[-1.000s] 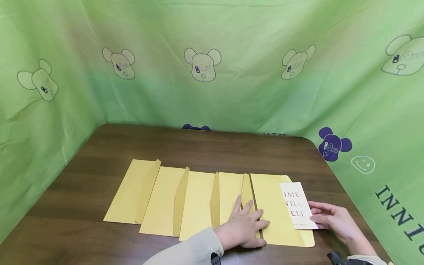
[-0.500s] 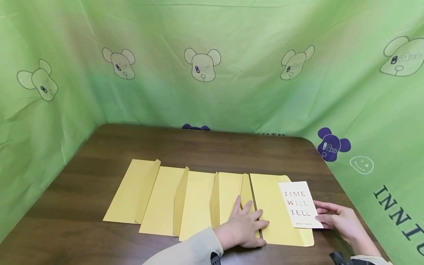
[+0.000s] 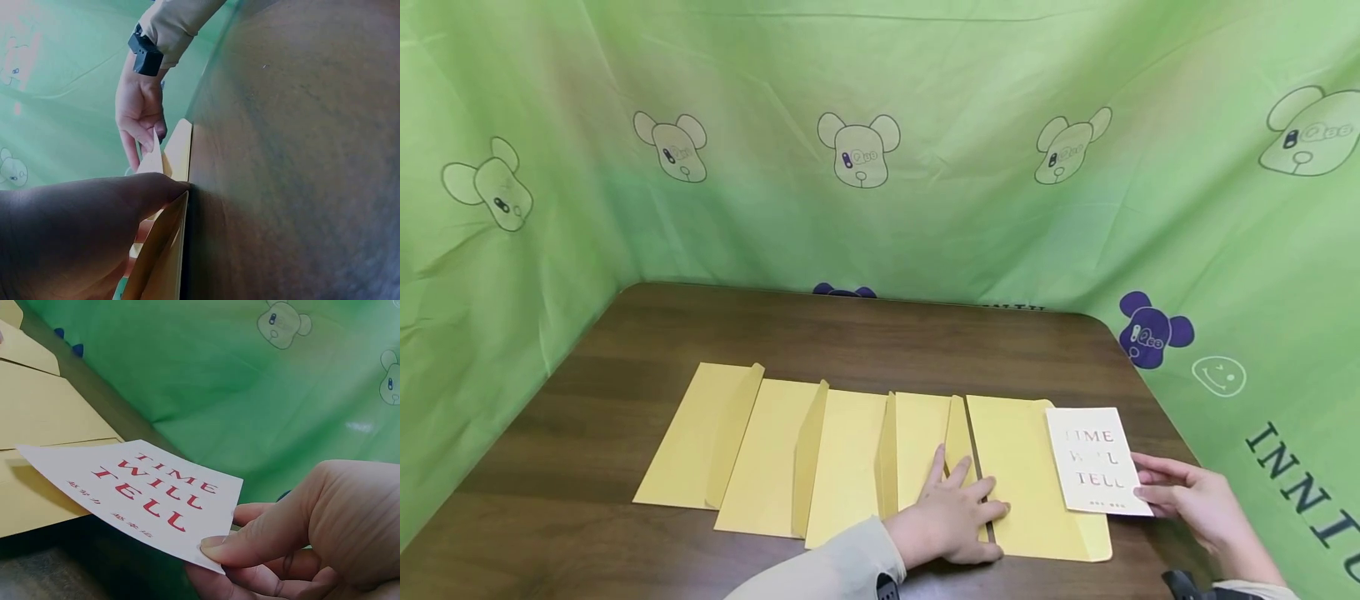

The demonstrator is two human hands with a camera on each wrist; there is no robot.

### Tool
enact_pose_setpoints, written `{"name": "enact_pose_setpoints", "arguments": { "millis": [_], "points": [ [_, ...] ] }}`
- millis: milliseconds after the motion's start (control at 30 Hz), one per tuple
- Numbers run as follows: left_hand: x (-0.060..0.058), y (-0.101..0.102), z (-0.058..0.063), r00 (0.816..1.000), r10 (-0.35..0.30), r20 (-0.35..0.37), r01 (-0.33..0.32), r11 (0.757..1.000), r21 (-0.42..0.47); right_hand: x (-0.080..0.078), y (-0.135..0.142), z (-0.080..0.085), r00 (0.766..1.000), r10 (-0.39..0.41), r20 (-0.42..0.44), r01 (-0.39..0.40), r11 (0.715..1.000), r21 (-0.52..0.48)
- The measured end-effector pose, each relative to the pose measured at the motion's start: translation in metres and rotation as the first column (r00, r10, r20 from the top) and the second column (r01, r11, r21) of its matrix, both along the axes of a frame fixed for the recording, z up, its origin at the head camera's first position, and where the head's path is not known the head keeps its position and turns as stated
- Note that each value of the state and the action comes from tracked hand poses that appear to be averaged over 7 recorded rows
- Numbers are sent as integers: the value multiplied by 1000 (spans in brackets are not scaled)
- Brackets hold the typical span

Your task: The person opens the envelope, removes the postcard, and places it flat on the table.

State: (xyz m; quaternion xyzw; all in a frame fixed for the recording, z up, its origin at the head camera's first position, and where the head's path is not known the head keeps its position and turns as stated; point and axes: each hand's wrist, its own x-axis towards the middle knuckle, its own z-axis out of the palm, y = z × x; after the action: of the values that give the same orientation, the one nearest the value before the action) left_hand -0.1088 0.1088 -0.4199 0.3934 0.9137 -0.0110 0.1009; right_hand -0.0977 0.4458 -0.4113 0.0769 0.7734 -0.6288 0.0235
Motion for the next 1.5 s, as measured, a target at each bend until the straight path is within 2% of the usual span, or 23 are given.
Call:
{"name": "enact_pose_setpoints", "arguments": {
  "millis": [167, 367, 667, 867, 1100, 1333, 1500],
  "points": [
    [0, 0, -1, 1000, -2, -18, 2, 1000, -15, -6, 2, 3, 1000, 15, -8, -16, 1000, -13],
    [1, 0, 1, 1000, -2, -7, 2, 1000, -21, -16, 1, 5, 1000, 22, -12, -23, 999, -26],
    [-1, -1, 1, 1000, 4, 8, -3, 1000, -9, -40, -14, 8, 998, 55, -44, -58, 996, -73],
    [-1, -1, 1, 1000, 6, 8, -5, 1000, -3, -51, -21, 10, 998, 45, -43, -47, 998, -42],
    [-1, -1, 1, 1000, 3, 2, -3, 1000, -7, -65, -25, 9, 996, 58, -67, -65, 993, -100],
    [0, -2, 2, 1000, 3, 7, -3, 1000, -7, -80, -31, 9, 996, 33, -81, -39, 997, -68],
    [0, -2, 2, 1000, 1, 9, 0, 1000, -14, -90, -37, 11, 995, 31, -95, -41, 994, -97]
  ]
}}
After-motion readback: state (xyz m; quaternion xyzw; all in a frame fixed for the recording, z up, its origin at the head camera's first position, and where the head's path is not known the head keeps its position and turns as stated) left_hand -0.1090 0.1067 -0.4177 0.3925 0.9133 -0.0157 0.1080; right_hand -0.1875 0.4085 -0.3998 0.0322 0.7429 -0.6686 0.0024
